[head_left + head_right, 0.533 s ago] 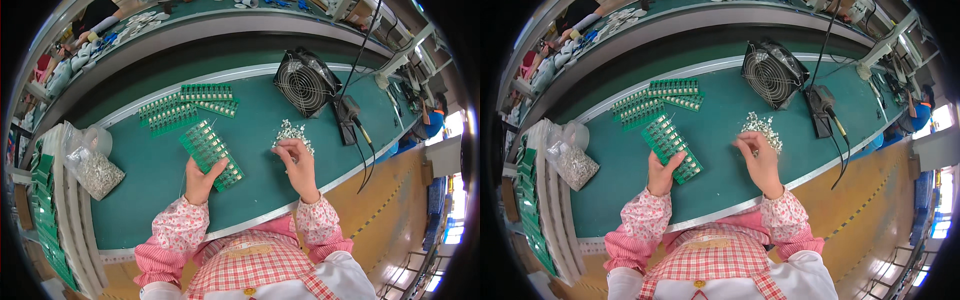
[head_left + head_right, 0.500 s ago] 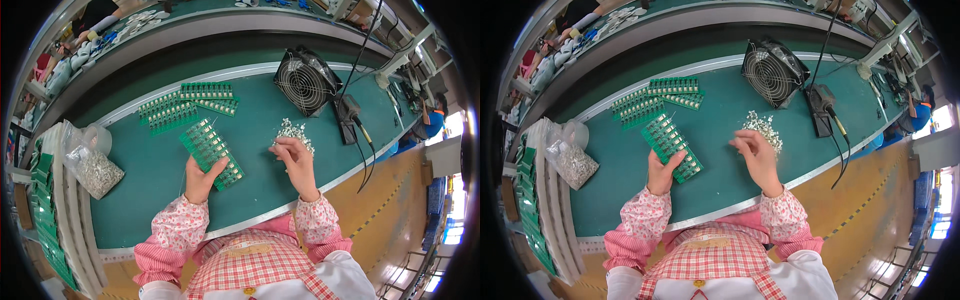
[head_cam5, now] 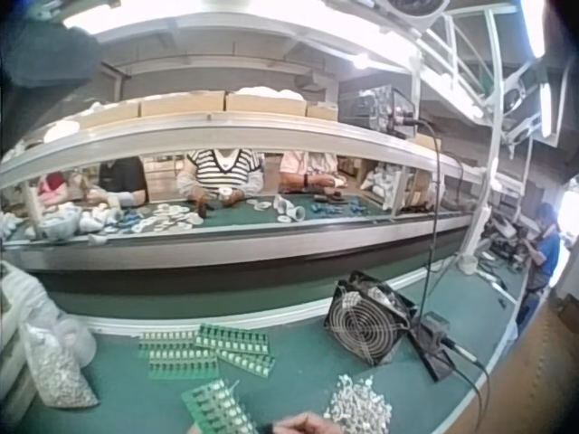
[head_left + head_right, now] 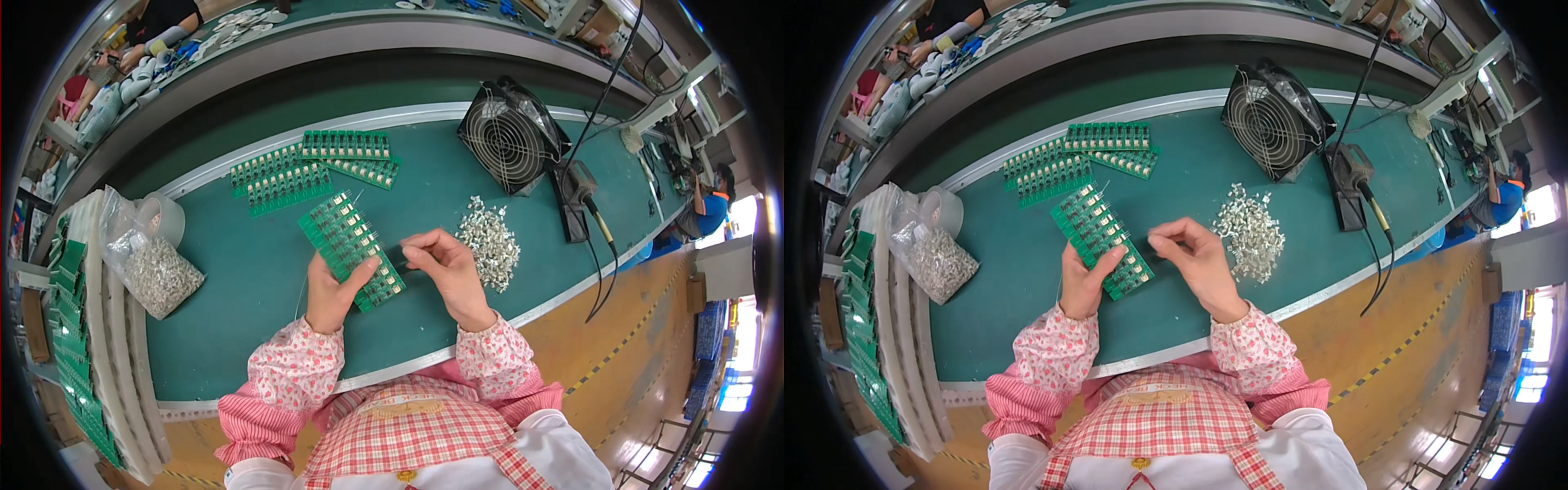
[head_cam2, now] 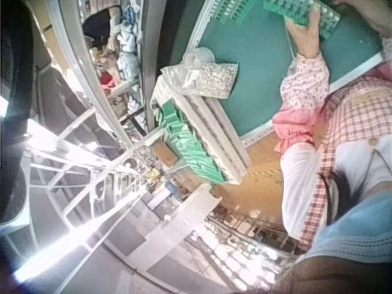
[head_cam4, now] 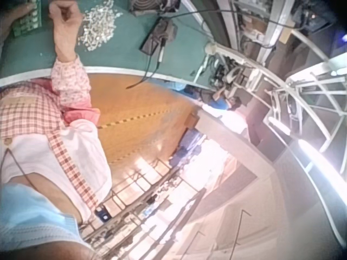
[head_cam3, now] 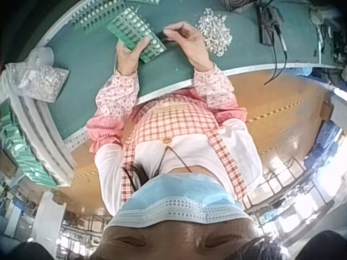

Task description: The person solders connections on circuit board panels using a soldering iron and wire, sorts and stacks the panels, and then inserts small electronic components into a panel by hand.

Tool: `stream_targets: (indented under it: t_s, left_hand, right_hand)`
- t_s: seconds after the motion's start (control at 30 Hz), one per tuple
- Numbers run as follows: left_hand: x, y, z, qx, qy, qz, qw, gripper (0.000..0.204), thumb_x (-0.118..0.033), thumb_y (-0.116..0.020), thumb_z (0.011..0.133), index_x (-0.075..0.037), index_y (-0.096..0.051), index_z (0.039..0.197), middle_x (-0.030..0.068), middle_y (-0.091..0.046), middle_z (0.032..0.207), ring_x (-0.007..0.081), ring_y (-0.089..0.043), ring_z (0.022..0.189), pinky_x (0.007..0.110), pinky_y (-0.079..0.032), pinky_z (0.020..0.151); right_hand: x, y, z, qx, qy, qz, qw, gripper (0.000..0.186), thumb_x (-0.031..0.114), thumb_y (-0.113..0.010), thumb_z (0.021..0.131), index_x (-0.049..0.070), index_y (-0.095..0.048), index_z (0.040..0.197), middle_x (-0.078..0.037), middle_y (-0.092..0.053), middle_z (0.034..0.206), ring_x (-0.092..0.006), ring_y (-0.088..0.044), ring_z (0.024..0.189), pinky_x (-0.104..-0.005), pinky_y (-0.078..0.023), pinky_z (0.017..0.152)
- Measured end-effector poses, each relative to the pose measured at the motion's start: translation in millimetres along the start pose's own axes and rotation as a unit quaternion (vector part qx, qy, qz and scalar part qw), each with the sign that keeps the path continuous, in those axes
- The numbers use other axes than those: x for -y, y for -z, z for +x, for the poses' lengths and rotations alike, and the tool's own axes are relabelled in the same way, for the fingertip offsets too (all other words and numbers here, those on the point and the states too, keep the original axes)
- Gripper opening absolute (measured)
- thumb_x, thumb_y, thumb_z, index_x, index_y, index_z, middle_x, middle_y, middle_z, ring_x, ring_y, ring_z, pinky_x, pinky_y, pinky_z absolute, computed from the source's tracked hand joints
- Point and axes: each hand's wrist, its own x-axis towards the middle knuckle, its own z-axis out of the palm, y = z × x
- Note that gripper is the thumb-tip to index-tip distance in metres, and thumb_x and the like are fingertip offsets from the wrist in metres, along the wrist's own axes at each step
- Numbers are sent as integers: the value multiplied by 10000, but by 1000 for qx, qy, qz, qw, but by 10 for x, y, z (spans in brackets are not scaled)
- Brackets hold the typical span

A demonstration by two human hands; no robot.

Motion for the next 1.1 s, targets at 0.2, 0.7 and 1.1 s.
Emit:
stream_targets:
  t_s: [0.2, 0.7, 1.1]
  left_hand:
    - [20, 4, -1, -6, -1, 8, 1000, 304, -54, -723, 825, 2, -557, 1074, 66, -659, 961, 118, -631, 843, 268, -514, 737]
    - [66, 16, -2, 13, -29, 48, 998, 254, -45, -719, 819, 5, -606, 1041, 49, -677, 929, 102, -632, 817, 267, -517, 722]
    - [-33, -33, -35, 67, -45, 70, 994, 356, -30, -735, 796, 3, -562, 1105, 56, -663, 981, 103, -625, 871, 261, -513, 761]
  right_hand:
    - [-43, -92, -9, 13, 1, -10, 1000, 105, 87, -677, 887, 9, -640, 946, -44, -668, 916, -81, -600, 800, -225, -486, 731]
    - [-4, -84, 44, 71, -80, 4, 994, 146, 126, -677, 899, -2, -609, 916, -55, -672, 853, -80, -613, 742, -222, -494, 668]
    - [-167, -129, -8, 26, 20, -17, 999, 170, 116, -686, 894, 9, -557, 924, -16, -620, 810, -49, -565, 722, -196, -458, 644]
